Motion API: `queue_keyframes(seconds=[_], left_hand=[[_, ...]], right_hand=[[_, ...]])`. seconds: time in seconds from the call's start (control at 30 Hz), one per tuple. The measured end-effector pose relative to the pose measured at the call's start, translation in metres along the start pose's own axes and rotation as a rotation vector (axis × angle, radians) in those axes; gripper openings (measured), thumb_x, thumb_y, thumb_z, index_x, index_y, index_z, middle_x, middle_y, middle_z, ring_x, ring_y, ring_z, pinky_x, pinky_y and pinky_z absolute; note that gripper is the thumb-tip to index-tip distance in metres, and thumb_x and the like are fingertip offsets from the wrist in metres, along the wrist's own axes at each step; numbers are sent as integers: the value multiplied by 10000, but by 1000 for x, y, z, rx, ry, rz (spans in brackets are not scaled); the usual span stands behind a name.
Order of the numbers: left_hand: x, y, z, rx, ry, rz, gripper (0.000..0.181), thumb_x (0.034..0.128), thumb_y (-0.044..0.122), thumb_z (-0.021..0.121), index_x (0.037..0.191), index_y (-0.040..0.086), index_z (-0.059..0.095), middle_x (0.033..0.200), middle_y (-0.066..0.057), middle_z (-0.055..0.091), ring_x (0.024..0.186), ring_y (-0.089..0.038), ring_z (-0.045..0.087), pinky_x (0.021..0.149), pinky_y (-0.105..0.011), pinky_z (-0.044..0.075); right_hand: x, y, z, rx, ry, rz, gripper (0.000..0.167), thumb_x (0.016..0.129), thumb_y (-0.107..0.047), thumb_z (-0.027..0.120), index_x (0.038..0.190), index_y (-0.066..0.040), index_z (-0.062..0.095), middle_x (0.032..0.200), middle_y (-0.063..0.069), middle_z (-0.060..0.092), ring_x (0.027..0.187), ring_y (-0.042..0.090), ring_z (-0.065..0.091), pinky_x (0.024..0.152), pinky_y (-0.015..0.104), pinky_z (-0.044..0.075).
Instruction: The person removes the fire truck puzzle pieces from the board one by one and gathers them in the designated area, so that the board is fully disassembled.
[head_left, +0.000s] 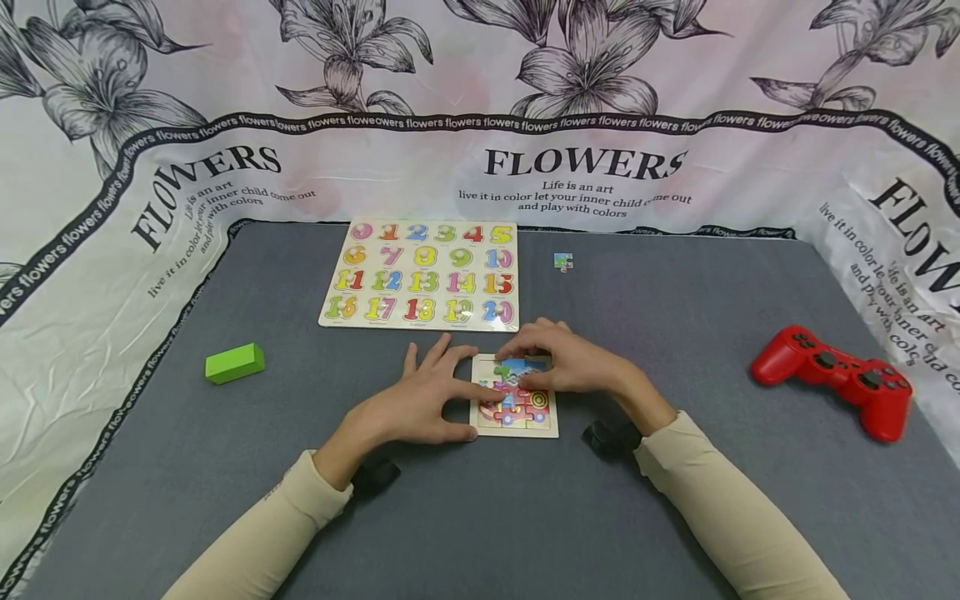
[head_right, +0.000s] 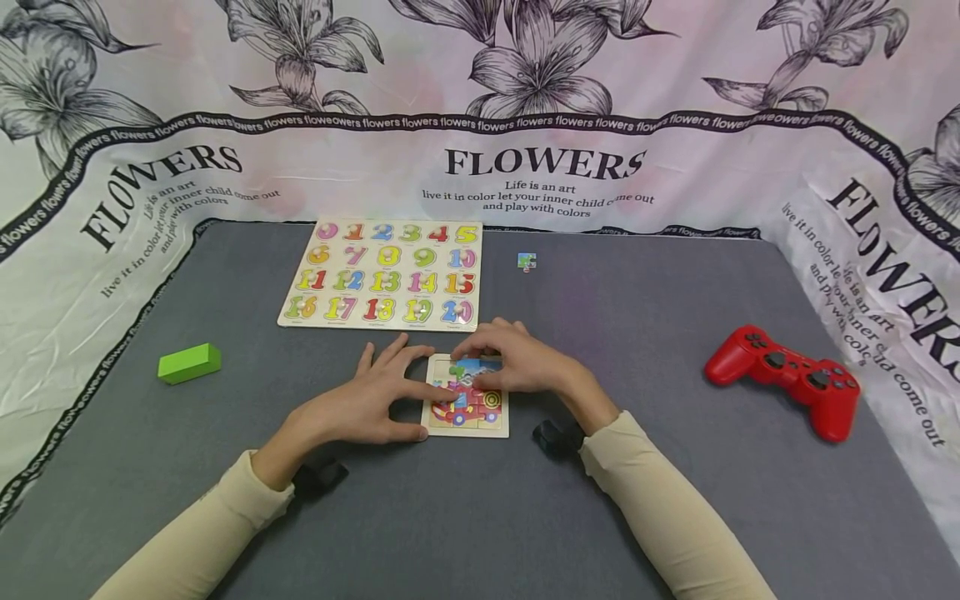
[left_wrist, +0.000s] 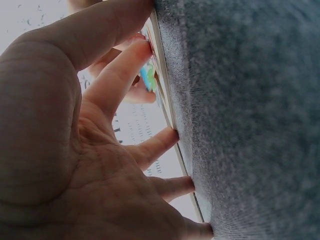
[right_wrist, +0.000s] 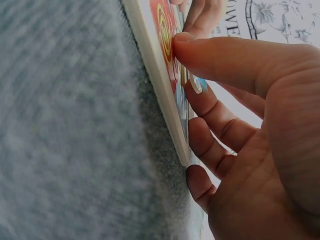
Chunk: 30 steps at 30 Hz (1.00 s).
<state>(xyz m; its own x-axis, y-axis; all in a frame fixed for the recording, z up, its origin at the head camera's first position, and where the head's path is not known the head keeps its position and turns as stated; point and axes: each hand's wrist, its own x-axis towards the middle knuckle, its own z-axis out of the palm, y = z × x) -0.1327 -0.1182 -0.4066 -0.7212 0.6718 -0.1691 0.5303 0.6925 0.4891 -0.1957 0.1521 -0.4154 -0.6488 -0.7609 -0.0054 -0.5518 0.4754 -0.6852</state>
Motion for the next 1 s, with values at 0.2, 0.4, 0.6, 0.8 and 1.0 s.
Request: queue_keyframes(seconds=[0.2, 0.4, 0.6, 0.8, 1.0], left_hand=[[0, 0, -1, 8, -3, -8, 555, 890, 418, 770, 1415, 433, 591, 1671, -109, 252, 1572, -477, -19, 1124, -821, -45], [-1, 1, -1, 12, 6, 5, 555, 889, 420, 773, 1413, 433, 592, 1663, -116, 260, 1568, -487, 0, 1116, -832, -31], [-2, 0, -1, 11, 14, 14, 551, 890, 412, 775, 1410, 435, 595, 1656, -118, 267, 1565, -492, 16, 1114, -835, -18], [-2, 1, -1, 1, 14, 15, 545, 892, 406, 774, 1408, 428, 600, 1657, -118, 263, 1565, -496, 3, 1112, -837, -20], [-2, 1, -1, 2, 13, 13, 549, 890, 412, 775, 1408, 438, 595, 1656, -115, 266, 1566, -494, 4, 1113, -835, -20]], right_hand=[[0, -1, -1, -36, -7, -13, 390, 893, -179, 785, 1276, -210, 720, 1116, -37, 666, 971, 153, 481, 848, 375, 283], [1, -1, -1, -56, 0, -12, 395, 884, -189, 796, 1272, -210, 726, 1076, -49, 660, 950, 155, 481, 845, 370, 295], [1, -1, -1, -57, 17, -3, 369, 869, -185, 812, 1231, -193, 744, 1039, -62, 657, 937, 158, 485, 866, 381, 327], [0, -3, -2, -57, 27, -5, 347, 872, -174, 807, 1215, -177, 754, 998, -43, 640, 920, 165, 484, 854, 381, 330], [0, 0, -2, -10, 30, -19, 337, 882, -159, 797, 1216, -169, 755, 994, -15, 635, 903, 176, 509, 812, 347, 423]])
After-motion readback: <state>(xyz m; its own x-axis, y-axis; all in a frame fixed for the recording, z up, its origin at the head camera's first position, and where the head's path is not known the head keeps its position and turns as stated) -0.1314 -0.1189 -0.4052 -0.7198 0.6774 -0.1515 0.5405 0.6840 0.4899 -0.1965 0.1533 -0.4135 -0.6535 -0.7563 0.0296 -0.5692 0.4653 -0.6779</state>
